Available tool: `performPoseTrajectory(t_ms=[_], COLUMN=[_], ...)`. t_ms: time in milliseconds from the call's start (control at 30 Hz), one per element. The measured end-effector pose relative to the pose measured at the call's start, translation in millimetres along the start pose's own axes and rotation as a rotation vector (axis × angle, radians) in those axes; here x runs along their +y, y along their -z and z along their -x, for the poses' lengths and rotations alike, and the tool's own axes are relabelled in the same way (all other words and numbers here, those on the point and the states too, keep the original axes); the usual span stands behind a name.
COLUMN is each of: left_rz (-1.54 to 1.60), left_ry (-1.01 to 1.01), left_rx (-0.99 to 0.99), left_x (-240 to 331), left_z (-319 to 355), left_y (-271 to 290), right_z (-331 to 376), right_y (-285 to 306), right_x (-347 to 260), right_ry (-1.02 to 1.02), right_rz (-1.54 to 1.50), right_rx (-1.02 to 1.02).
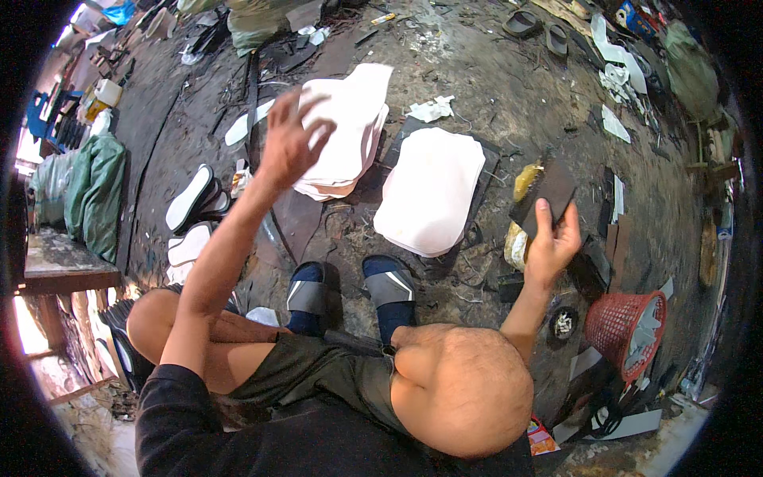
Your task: The person sits on the ground and applies glue from a yellow container to white shoe insoles using a brush. They work on one insole at a time, spreading the adhesive and stacking the treated insoles into a pile.
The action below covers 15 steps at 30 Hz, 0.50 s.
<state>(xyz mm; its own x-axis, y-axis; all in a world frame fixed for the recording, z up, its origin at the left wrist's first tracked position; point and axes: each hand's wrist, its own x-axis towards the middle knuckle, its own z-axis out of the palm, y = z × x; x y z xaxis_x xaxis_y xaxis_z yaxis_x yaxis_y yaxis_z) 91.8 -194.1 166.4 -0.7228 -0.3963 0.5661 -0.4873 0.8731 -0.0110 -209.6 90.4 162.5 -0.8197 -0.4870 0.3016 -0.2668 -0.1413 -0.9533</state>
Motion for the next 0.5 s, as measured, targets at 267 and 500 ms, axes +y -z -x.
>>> performPoseTrajectory(t_ms=[267,500], left_rz=[0.383,0.393], left_ry=[0.249,0.011], left_rx=[-0.391,-0.430], left_x=[93.3,222.2], left_z=[133.9,136.3], left_y=[-108.4,-133.9], right_z=[-11.3,-18.9], right_y=[-43.6,-103.6], right_x=[18.5,116.1], right_ry=[-0.008,-0.103], right_rz=[0.256,0.999], right_rx=[-0.202,-0.406])
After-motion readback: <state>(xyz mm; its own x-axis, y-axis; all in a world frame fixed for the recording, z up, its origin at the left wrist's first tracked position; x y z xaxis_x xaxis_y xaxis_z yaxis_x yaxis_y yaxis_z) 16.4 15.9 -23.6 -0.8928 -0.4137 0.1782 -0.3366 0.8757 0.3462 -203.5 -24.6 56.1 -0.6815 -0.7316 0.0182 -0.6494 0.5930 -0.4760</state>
